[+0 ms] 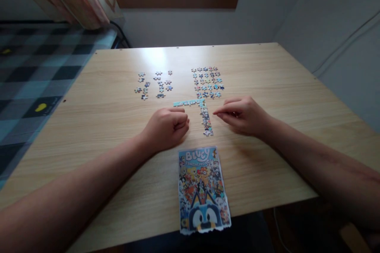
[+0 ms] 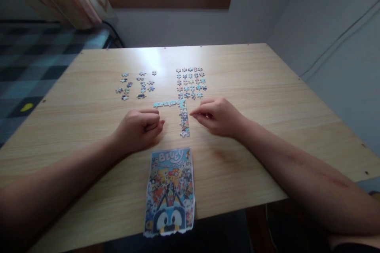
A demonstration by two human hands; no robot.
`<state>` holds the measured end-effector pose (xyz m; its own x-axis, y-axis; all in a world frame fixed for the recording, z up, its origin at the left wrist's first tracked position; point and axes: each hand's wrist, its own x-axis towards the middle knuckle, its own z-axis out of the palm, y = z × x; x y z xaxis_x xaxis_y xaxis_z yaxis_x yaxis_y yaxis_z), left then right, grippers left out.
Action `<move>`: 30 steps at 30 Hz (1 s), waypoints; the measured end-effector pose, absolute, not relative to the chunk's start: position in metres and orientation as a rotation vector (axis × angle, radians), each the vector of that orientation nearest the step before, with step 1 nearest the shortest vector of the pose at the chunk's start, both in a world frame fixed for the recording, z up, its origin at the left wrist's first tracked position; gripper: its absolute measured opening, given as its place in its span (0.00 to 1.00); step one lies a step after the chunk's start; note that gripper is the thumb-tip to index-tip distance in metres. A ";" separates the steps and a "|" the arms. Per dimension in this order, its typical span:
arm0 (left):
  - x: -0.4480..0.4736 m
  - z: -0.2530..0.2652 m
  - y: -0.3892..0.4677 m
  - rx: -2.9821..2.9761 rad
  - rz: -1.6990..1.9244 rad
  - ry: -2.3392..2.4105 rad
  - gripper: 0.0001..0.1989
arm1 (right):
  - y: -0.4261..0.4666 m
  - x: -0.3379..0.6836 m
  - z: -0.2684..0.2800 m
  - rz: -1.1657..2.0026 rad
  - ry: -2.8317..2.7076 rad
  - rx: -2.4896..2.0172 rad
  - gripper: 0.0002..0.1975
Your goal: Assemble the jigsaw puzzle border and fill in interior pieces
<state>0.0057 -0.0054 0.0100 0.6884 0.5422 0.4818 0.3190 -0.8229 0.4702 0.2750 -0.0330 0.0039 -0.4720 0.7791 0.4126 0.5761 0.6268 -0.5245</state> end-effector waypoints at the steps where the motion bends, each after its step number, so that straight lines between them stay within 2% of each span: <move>1: 0.006 0.010 -0.006 2.549 0.880 0.673 0.21 | -0.033 0.275 0.004 0.422 -2.217 -1.058 0.10; 30: 0.002 0.008 -0.005 2.569 0.754 0.677 0.22 | -0.031 0.273 -0.001 0.540 -2.279 -1.052 0.11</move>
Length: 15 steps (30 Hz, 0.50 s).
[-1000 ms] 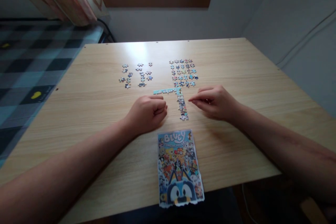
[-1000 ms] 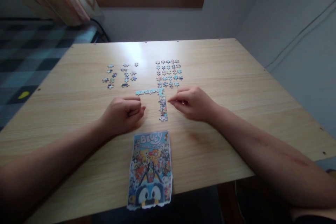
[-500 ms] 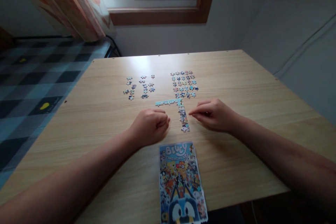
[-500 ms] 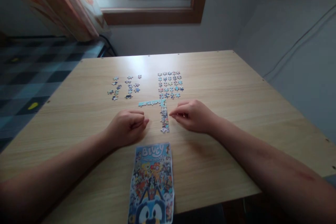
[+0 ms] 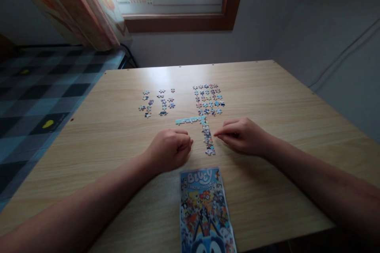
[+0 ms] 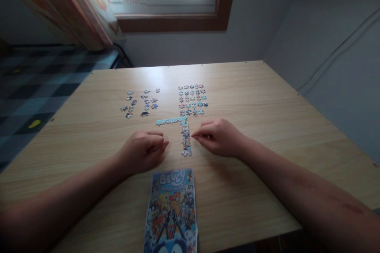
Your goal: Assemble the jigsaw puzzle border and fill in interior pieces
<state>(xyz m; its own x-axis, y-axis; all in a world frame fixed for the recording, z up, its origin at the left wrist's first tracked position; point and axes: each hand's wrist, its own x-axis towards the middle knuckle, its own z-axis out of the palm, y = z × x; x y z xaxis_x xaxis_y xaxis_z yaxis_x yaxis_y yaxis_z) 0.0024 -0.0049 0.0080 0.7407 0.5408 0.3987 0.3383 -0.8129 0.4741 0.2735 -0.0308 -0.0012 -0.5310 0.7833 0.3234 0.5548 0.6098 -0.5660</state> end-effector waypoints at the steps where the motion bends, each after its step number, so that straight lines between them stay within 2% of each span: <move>1: 0.002 0.008 -0.005 2.568 0.753 0.674 0.22 | -0.031 0.274 -0.001 0.539 -2.279 -1.052 0.11; 15: 0.002 0.008 -0.005 2.567 0.724 0.697 0.22 | -0.030 0.274 0.001 0.531 -2.282 -1.028 0.11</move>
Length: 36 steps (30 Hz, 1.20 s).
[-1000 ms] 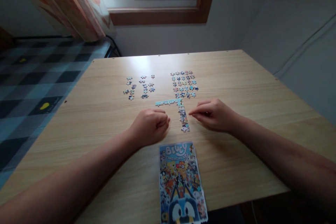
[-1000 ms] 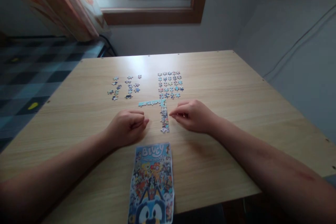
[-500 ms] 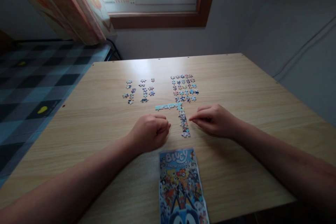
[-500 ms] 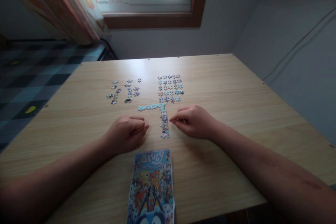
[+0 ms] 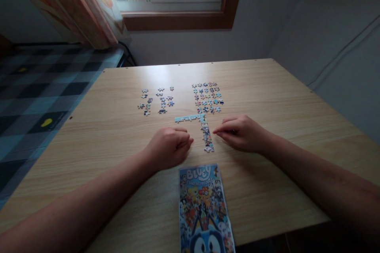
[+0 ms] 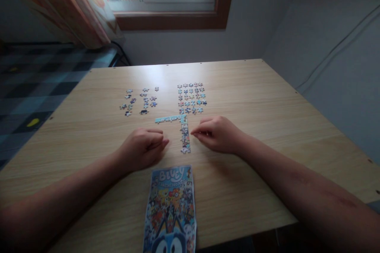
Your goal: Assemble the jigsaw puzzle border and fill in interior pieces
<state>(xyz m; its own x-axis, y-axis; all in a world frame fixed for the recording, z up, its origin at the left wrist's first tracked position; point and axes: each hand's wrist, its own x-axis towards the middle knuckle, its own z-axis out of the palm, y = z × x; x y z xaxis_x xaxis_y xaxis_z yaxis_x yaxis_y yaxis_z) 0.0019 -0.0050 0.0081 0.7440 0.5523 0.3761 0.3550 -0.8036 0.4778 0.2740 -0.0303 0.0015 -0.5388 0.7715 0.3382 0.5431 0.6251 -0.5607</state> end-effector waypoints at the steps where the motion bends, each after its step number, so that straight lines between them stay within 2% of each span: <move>1: 0.002 0.008 -0.005 2.558 0.722 0.698 0.22 | -0.030 0.274 0.001 0.530 -2.281 -1.026 0.11; 15: 0.003 0.016 -0.003 2.507 0.660 0.638 0.22 | -0.030 0.276 0.004 0.532 -2.280 -1.047 0.11; 28: -0.002 0.016 0.002 2.431 0.727 0.601 0.11 | -0.030 0.275 0.003 0.528 -2.274 -1.053 0.10; 36: 0.000 0.018 0.000 2.493 0.656 0.621 0.14 | -0.030 0.276 0.003 0.526 -2.278 -1.051 0.10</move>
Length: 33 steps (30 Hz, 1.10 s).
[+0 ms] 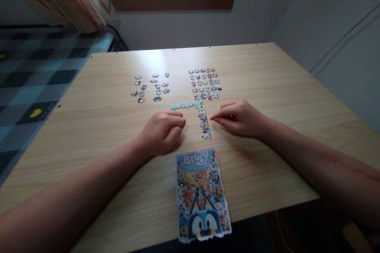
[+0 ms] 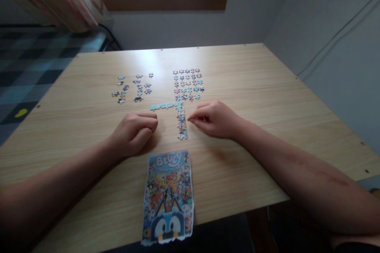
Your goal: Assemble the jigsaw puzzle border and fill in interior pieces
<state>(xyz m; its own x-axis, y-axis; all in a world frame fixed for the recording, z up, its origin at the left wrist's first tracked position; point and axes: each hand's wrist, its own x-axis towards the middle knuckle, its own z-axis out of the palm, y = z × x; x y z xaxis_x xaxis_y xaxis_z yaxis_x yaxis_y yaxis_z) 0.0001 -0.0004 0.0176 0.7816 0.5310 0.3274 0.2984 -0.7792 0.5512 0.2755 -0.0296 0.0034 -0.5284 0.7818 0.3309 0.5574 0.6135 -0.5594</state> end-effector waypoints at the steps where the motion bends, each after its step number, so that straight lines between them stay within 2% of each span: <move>1: 0.000 0.018 -0.001 2.506 0.650 0.633 0.14 | -0.030 0.276 0.003 0.529 -2.275 -1.051 0.10; 33: 0.000 0.012 -0.001 2.459 0.669 0.653 0.13 | -0.029 0.272 0.000 0.579 -2.119 -1.136 0.10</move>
